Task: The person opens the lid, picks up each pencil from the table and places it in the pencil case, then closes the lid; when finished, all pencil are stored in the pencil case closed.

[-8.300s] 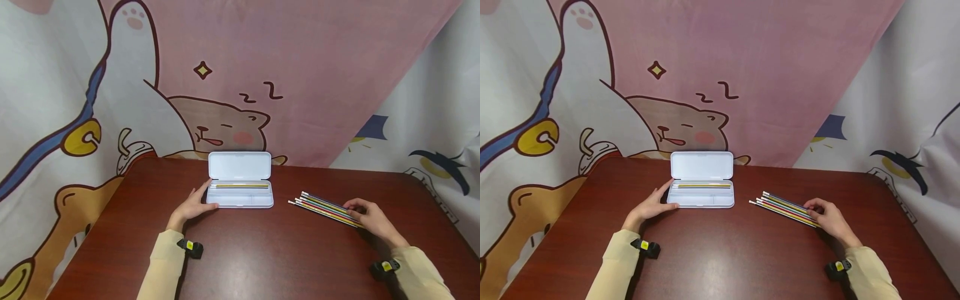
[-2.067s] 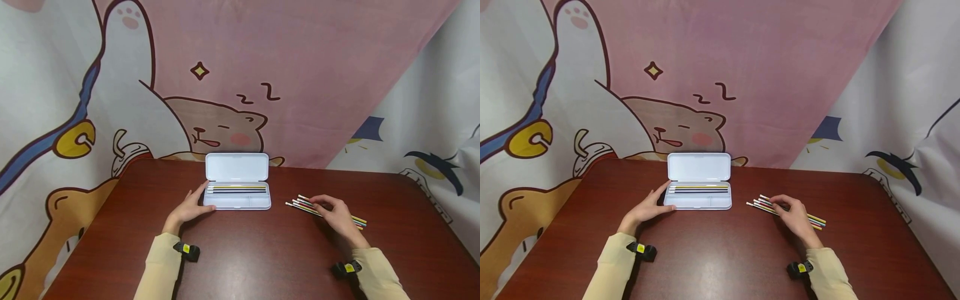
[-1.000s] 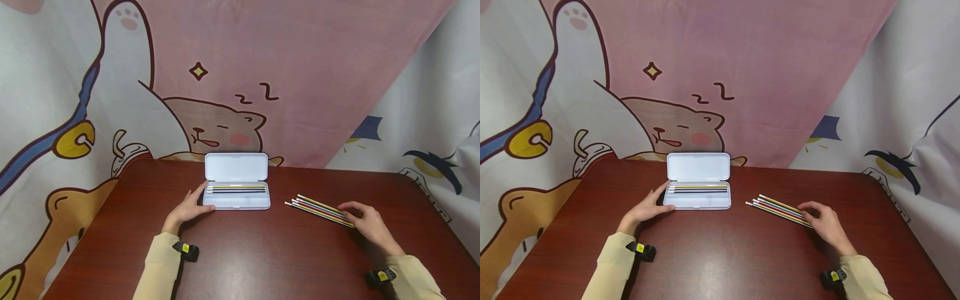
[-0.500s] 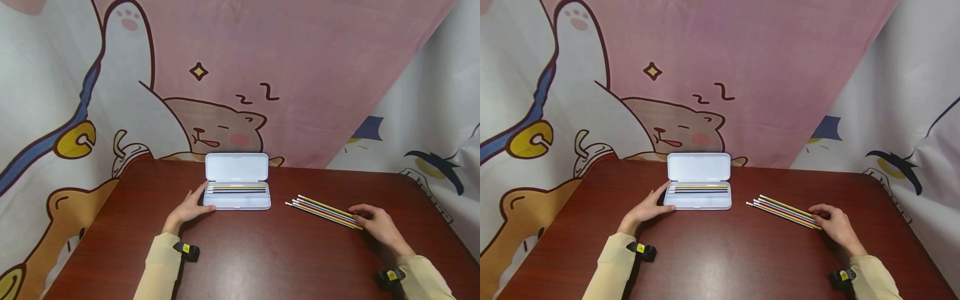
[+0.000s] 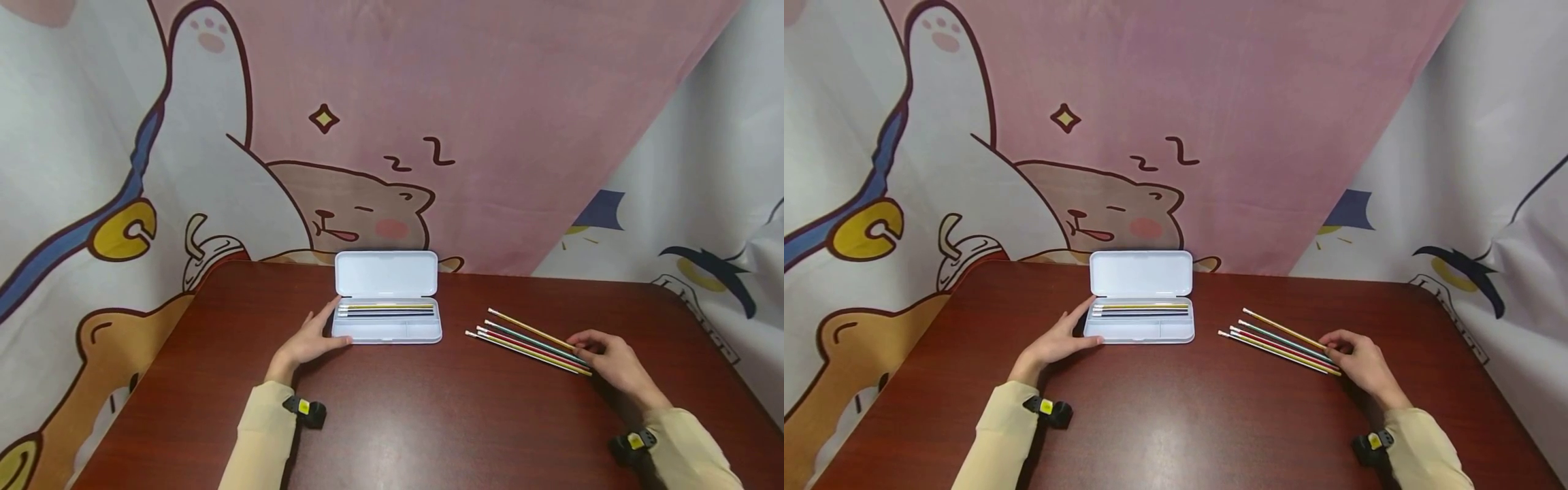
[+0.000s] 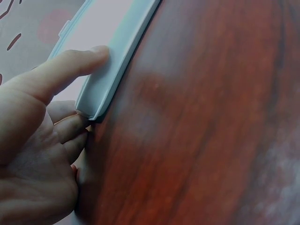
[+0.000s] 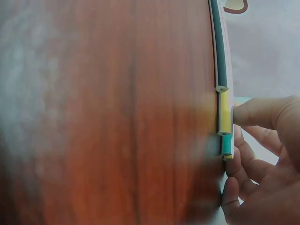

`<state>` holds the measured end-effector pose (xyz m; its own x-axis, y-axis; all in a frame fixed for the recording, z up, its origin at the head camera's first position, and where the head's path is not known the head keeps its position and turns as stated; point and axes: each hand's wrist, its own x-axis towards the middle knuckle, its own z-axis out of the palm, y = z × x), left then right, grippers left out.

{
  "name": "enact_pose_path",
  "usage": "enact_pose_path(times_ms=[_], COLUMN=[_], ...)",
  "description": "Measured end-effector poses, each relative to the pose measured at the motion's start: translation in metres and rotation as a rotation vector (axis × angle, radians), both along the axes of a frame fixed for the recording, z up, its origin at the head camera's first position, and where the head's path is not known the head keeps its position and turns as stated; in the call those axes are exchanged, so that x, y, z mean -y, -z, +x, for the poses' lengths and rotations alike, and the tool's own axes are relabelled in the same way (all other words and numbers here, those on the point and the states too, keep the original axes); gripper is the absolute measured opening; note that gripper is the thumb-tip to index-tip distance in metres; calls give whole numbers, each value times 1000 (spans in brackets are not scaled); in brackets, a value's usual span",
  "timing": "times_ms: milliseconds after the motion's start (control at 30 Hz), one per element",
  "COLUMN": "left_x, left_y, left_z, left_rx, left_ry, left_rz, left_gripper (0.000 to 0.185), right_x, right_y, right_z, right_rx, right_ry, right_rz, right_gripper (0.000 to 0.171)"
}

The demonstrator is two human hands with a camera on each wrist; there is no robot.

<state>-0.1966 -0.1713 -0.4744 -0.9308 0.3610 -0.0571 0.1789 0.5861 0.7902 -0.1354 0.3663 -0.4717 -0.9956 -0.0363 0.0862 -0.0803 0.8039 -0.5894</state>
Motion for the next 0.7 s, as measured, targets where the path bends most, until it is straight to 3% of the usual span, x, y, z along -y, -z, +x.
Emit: enact_pose_path(times_ms=[700], left_x=[0], left_y=[0], left_z=[0], left_rx=[12], left_ry=[-2], left_rz=[14], left_gripper=[91], right_x=[-2], right_y=[0], right_z=[-4], right_rx=[-53], right_ry=[-60], right_rz=[18], right_gripper=[10])
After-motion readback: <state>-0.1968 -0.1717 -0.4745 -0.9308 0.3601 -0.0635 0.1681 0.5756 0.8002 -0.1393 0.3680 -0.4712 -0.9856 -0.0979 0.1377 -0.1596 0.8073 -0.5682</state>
